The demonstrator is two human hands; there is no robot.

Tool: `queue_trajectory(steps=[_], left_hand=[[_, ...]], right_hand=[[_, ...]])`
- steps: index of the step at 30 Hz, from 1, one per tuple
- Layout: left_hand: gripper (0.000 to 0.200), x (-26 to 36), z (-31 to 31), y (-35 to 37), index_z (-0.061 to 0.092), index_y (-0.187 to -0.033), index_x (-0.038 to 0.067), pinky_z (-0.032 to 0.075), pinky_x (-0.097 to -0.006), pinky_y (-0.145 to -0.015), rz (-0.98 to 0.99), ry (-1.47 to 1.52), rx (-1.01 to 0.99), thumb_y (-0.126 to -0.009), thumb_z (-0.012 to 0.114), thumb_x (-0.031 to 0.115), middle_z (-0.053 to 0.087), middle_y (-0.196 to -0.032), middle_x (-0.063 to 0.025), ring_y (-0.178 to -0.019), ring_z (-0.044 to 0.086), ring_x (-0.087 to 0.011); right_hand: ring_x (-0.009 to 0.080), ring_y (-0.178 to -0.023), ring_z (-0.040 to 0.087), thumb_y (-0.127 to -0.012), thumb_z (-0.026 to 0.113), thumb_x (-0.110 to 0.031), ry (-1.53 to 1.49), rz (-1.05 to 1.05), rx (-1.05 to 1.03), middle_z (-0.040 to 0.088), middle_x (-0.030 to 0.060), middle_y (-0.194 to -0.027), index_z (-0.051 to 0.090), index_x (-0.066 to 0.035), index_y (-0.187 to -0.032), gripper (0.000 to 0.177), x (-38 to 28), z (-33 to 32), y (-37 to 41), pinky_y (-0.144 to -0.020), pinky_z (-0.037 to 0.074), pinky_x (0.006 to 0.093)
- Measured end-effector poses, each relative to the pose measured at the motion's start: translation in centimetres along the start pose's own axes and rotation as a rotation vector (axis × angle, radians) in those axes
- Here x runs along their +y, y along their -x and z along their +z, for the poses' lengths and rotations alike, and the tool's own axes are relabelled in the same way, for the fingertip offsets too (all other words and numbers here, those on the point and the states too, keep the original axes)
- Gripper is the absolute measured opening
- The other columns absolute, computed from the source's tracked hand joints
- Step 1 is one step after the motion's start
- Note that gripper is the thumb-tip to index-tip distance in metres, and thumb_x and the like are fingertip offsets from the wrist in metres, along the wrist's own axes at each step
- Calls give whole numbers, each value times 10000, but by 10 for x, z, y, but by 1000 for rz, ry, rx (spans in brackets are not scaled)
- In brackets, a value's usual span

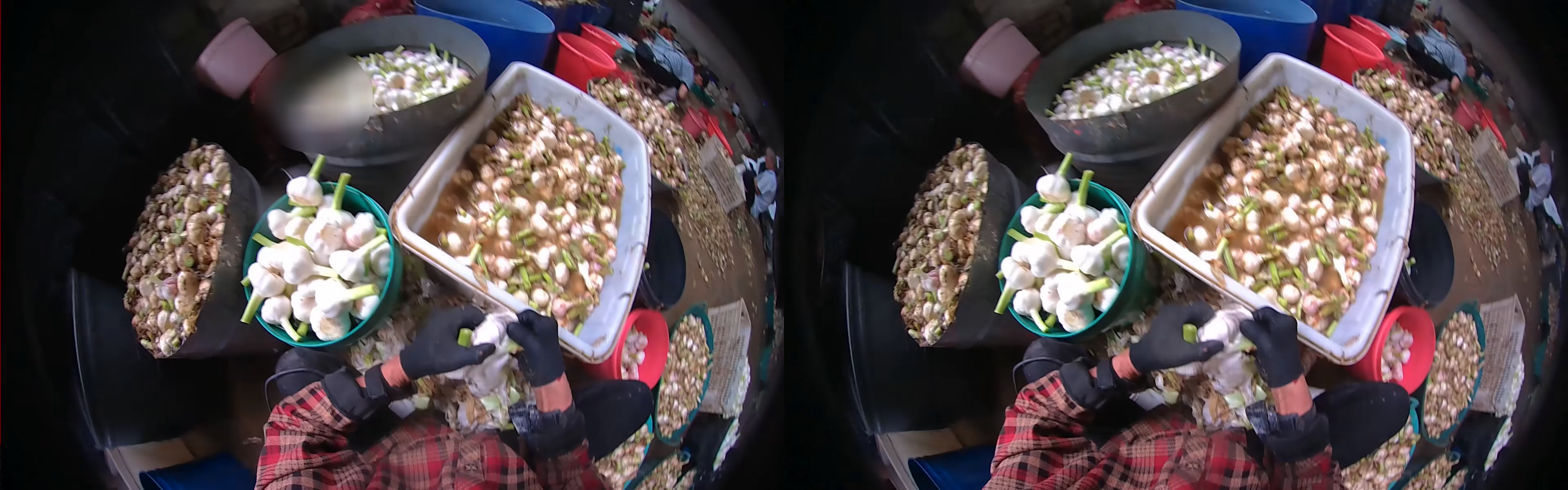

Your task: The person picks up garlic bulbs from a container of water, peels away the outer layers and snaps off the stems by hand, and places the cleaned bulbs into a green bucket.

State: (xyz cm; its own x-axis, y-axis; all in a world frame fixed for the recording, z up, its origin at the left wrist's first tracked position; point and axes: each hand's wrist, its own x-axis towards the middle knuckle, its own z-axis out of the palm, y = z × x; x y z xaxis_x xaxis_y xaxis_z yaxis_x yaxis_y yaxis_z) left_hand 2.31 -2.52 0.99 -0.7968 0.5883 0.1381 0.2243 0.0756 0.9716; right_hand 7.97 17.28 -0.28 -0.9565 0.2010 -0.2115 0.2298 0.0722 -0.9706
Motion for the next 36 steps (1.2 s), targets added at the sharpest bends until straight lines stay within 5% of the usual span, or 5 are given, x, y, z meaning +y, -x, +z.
queue_trajectory(steps=[3, 5, 16, 23, 36], left_hand=[[378, 13, -5, 5, 646, -1050, 36, 495, -333, -781, -43, 46, -89, -765, 723, 271, 667, -918, -131, -844, 637, -180], [421, 10, -5, 9, 625, -1139, -3, 497, -314, -806, -27, 42, -95, -785, 705, 210, 681, -950, -112, -870, 635, -169], [430, 40, -28, 5, 611, -1136, 28, 430, -339, -953, -265, 190, -412, -725, 677, 136, 623, -1160, -98, -1080, 570, -182], [467, 124, -225, -172, 654, -1036, 20, 509, -266, -636, 263, -727, 384, -828, 684, 437, 686, -851, -92, -742, 670, -172], [305, 64, -35, -39, 662, -974, 6, 535, -358, -722, 59, -314, -57, -796, 743, 239, 665, -854, -159, -794, 671, -268]], right_hand=[[91, -625, 518, -758, 693, -100, 680, -725, -46, 588, 37, -626, 629, 23, -778, 140, 8, -15, -10, -549, 414, 312], [185, -592, 577, -723, 703, -26, 218, -33, 160, 599, 114, -636, 615, 24, -790, 121, 8, -9, -2, -559, 441, 339], [407, -698, 605, -767, 668, 0, 598, -255, 429, 613, 211, -735, 556, 6, -822, 125, 4, -21, 19, -599, 457, 434], [370, -796, 634, -797, 685, -121, 648, -337, -187, 641, 188, -851, 596, -40, -951, 196, -13, -19, 51, -685, 501, 413], [356, -870, 630, -785, 673, -233, 895, -637, -308, 651, 156, -970, 615, -71, -1064, 328, -73, -16, -113, -774, 504, 443]])
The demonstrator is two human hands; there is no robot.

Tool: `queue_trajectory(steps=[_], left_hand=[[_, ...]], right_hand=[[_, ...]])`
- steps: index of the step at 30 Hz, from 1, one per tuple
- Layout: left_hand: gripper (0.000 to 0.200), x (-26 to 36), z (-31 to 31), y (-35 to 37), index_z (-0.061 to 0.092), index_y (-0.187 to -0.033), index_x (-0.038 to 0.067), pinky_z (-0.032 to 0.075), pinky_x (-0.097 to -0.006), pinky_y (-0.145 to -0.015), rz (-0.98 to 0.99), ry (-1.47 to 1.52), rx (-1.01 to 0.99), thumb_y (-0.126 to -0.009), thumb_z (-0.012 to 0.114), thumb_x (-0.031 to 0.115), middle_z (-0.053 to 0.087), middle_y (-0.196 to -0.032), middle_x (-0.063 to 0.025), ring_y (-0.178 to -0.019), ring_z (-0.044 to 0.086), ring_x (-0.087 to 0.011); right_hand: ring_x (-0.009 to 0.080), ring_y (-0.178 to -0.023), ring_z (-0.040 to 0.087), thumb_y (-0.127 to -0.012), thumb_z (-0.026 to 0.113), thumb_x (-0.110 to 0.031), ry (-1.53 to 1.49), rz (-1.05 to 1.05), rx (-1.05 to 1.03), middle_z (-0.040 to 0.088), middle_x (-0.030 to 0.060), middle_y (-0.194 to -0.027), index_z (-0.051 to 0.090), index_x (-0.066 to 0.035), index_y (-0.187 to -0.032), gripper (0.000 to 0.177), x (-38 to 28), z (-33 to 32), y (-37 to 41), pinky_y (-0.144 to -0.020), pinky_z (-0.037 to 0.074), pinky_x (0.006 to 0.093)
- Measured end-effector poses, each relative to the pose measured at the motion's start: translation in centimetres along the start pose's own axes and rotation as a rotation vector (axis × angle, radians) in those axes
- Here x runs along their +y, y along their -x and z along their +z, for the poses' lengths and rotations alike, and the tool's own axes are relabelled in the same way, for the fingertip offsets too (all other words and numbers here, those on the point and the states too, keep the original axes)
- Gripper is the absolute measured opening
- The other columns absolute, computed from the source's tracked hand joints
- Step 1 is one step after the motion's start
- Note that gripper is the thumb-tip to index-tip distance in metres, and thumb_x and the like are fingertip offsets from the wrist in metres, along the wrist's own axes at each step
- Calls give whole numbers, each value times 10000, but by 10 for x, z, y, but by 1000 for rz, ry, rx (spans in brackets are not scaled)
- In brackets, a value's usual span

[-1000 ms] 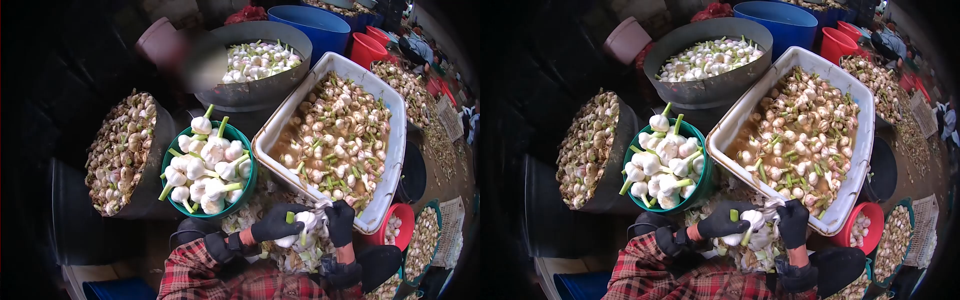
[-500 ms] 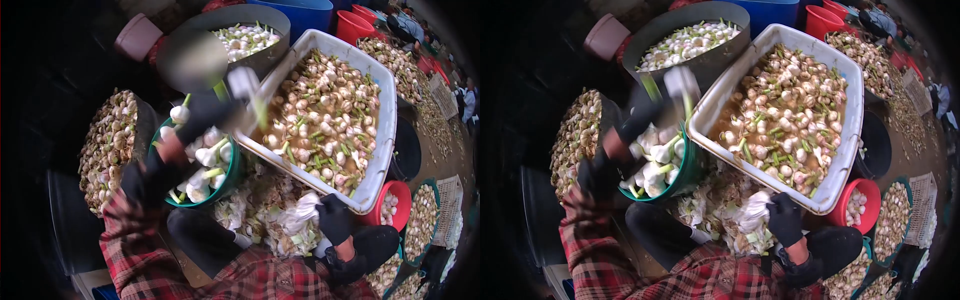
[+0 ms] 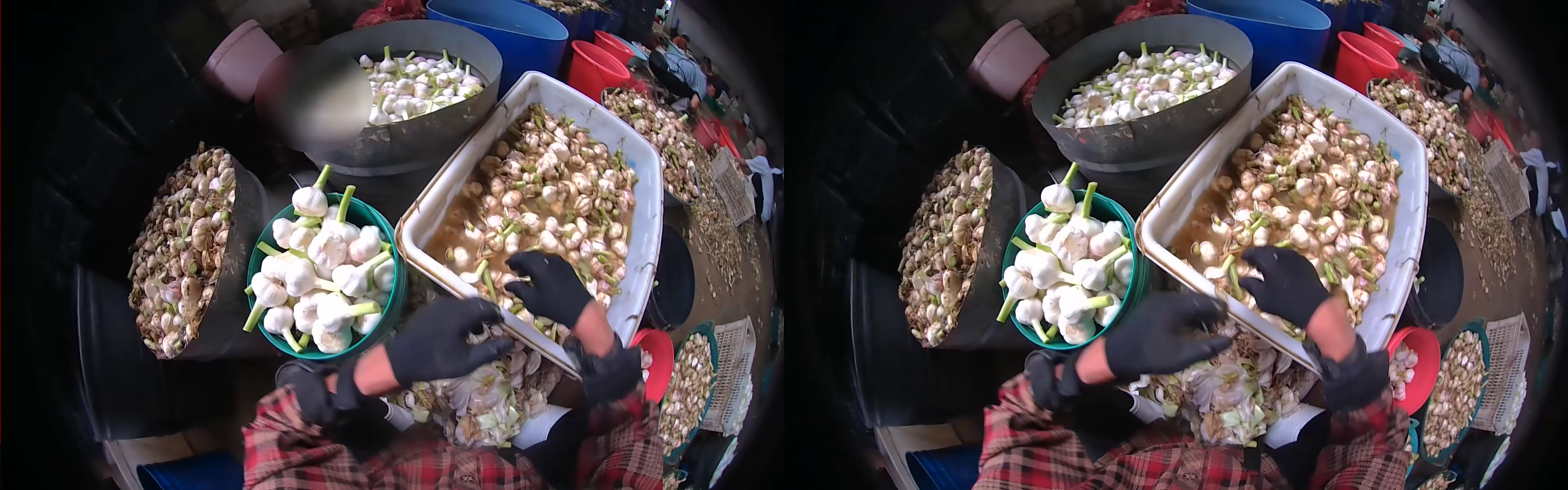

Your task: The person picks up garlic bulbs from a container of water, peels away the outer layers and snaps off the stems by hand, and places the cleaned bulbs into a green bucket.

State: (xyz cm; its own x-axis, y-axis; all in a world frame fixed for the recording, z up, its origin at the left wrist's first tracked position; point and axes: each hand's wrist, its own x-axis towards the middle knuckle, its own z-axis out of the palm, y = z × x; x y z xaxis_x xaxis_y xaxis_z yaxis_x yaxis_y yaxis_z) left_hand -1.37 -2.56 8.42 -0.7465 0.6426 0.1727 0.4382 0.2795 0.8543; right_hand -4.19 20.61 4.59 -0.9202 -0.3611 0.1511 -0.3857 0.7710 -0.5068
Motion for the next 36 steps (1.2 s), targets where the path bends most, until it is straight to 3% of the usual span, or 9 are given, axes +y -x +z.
queue_trajectory(steps=[4, 15, 17, 21, 23, 25, 29, 32, 36], left_hand=[[271, -26, 35, 10, 662, -946, 4, 524, -389, -722, 31, -4, -8, -805, 713, 229, 659, -886, -178, -798, 650, -345], [204, -60, 41, 14, 651, -949, 12, 510, -396, -666, 89, 159, 38, -829, 677, 175, 645, -857, -173, -748, 634, -335], [215, -62, 41, 13, 647, -964, 14, 507, -397, -627, 144, 165, 99, -837, 670, 186, 640, -837, -175, -701, 632, -328], [268, -65, 38, 8, 637, -1035, 18, 513, -335, -643, -193, 254, 380, -821, 705, 165, 650, -823, -141, -676, 634, -231], [328, -57, 24, 1, 541, -1187, -16, 529, -288, -732, -295, 264, 321, -900, 638, 111, 630, -960, -72, -870, 639, -136], [433, -77, 36, -3, 427, -1284, -31, 543, -301, -773, -231, 414, 430, -914, 613, 96, 589, -1099, -135, -929, 644, -186], [366, -46, 34, -8, 504, -1202, -34, 513, -266, -794, -318, 887, 438, -883, 647, 75, 619, -1072, -103, -924, 604, -141], [343, -55, 40, 0, 508, -1192, -34, 516, -264, -816, -230, 782, 508, -879, 632, 33, 620, -1085, -103, -955, 610, -143], [347, -61, 44, 1, 512, -1187, -34, 509, -271, -839, -191, 643, 514, -865, 634, 6, 619, -1089, -99, -970, 609, -146]], right_hand=[[347, -1061, 587, -790, 661, -277, 137, -14, -25, 617, 188, -1138, 579, -46, -1167, 449, 57, 57, -71, -920, 468, 423], [302, -949, 641, -732, 620, -203, 663, 89, -370, 653, 129, -1010, 654, -104, -986, 274, 79, 131, -132, -786, 520, 424], [323, -943, 638, -713, 630, -205, 472, 177, -145, 651, 141, -984, 657, -104, -978, 284, 87, 129, -123, -797, 518, 439], [335, -812, 635, -682, 764, -215, 88, 92, 247, 660, 153, -897, 687, -77, -967, 326, 67, 71, -97, -753, 510, 406], [237, -760, 650, -707, 765, -137, -111, 177, 233, 659, 130, -860, 670, -39, -1038, 358, 28, 32, -74, -714, 511, 327], [264, -786, 661, -774, 709, -121, -395, 154, 303, 674, 146, -887, 675, -35, -1020, 263, 3, 24, -46, -716, 515, 337], [296, -827, 652, -858, 609, -71, -469, 153, 283, 653, 165, -924, 638, -13, -1084, 235, -54, 26, -2, -728, 504, 340], [202, -786, 666, -837, 642, -39, -396, 111, 442, 663, 120, -889, 649, -14, -1059, 223, -58, 43, 12, -708, 507, 292], [296, -711, 649, -781, 681, -66, -269, 235, 600, 650, 130, -829, 671, -30, -906, 131, -73, 45, 22, -639, 507, 352]])
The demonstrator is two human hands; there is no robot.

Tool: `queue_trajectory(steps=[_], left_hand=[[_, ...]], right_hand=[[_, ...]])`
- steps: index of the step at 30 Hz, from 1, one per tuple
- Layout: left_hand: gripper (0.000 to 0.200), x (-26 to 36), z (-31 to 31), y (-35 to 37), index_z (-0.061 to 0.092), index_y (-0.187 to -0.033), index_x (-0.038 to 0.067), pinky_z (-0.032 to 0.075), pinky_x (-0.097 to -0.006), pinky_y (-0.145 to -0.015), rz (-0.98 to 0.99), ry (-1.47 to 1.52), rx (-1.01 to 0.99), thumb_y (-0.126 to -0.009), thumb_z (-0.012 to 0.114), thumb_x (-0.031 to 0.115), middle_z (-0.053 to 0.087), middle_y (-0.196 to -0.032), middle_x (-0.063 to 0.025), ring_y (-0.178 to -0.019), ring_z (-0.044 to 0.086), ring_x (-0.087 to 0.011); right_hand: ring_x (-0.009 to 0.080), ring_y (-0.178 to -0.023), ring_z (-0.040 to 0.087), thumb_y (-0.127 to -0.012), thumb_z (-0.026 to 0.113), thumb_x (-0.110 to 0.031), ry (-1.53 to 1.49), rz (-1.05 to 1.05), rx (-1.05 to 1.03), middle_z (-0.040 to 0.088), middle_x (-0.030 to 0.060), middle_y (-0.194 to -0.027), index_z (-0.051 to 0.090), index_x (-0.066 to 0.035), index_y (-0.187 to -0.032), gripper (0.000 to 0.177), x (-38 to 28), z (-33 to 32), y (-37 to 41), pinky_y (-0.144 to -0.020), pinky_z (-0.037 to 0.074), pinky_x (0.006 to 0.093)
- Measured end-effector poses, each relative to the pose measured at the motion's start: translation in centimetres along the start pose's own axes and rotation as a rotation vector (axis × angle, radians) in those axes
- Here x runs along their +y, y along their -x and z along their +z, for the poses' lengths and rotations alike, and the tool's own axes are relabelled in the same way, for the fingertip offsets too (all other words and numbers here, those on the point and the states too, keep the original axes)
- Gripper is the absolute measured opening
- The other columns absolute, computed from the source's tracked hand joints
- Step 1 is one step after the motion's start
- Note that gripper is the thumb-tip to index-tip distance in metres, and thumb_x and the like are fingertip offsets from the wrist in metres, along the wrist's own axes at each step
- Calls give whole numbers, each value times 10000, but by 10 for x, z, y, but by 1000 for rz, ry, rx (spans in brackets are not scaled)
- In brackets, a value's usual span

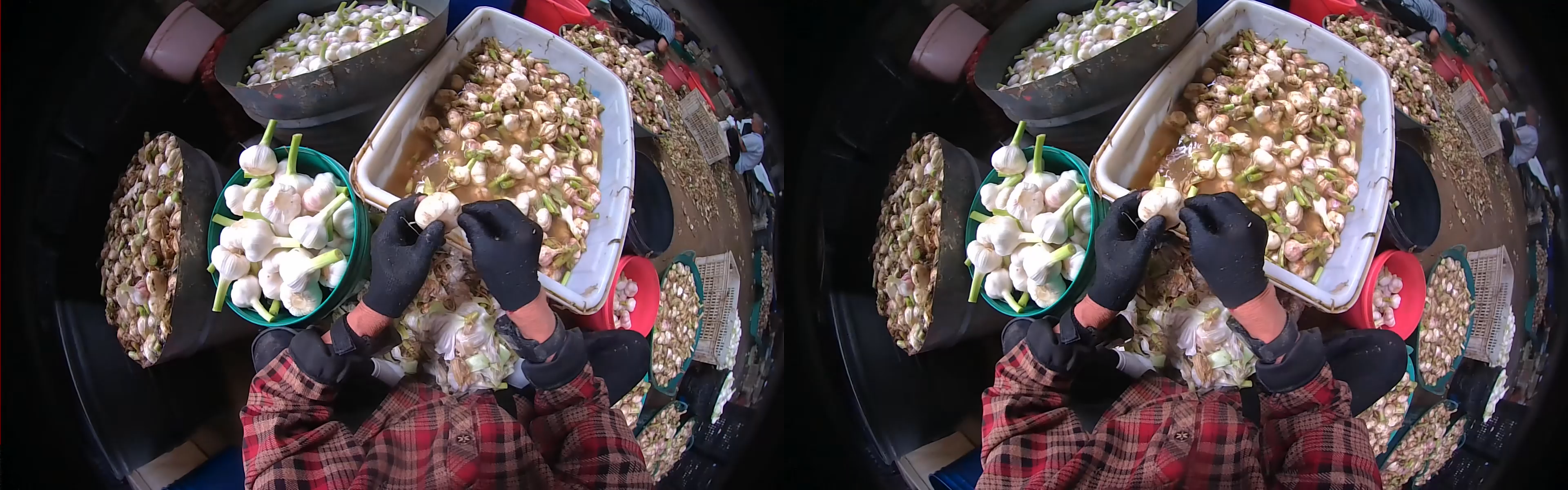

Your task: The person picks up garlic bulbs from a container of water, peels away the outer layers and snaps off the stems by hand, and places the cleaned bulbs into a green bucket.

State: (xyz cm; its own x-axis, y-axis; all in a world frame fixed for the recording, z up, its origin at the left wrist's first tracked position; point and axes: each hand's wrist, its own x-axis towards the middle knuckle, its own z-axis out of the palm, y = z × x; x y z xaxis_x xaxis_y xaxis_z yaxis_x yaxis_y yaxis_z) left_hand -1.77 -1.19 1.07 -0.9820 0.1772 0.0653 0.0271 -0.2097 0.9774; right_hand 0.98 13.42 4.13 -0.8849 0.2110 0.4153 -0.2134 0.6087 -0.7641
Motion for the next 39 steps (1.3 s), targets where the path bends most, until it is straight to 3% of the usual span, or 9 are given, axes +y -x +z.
queue_trajectory(steps=[11, 18, 21, 24, 27, 39], left_hand=[[385, -1, 2, 8, 529, -1167, -24, 493, -292, -894, 79, -109, -27, -805, 651, -72, 608, -1107, -93, -1015, 590, -155], [387, -11, -4, 7, 524, -1164, -35, 523, -304, -860, 87, -176, -82, -798, 640, -85, 608, -1099, -103, -998, 600, -164], [386, -8, -3, 6, 519, -1166, -39, 539, -311, -840, 35, -144, -105, -800, 633, -87, 605, -1095, -106, -989, 602, -169], [295, -6, -1, 6, 570, -1080, -27, 490, -281, -843, -73, -13, -37, -802, 666, -39, 653, -1001, -79, -917, 607, -120], [370, -11, -3, 7, 530, -1153, -43, 545, -307, -832, 2, -103, -79, -800, 629, -89, 600, -1099, -98, -981, 603, -169], [323, -7, -2, 10, 592, -1070, -21, 496, -289, -826, 84, -158, -67, -762, 678, -71, 663, -965, -91, -914, 620, -136]], right_hand=[[288, -638, 607, -728, 665, -46, 119, -102, 78, 603, 98, -732, 626, -69, -744, 48, -1, 4, 5, -570, 478, 358], [292, -618, 589, -696, 651, -27, 118, -103, 37, 575, 95, -705, 595, -75, -741, 87, 10, 5, 8, -560, 468, 367], [301, -633, 591, -717, 650, -27, 93, -89, 10, 574, 103, -707, 595, -66, -759, 79, 13, 4, 11, -571, 470, 376], [315, -652, 595, -741, 647, -31, 35, -41, -12, 576, 116, -713, 594, -58, -767, 65, 13, 3, 12, -585, 473, 386], [322, -661, 597, -758, 642, -30, 25, -50, 17, 579, 124, -719, 593, -52, -766, 54, 13, 3, 14, -592, 474, 391], [302, -601, 587, -692, 650, -31, 47, -74, 12, 558, 119, -678, 557, -54, -716, 99, 18, 8, 17, -543, 463, 368]])
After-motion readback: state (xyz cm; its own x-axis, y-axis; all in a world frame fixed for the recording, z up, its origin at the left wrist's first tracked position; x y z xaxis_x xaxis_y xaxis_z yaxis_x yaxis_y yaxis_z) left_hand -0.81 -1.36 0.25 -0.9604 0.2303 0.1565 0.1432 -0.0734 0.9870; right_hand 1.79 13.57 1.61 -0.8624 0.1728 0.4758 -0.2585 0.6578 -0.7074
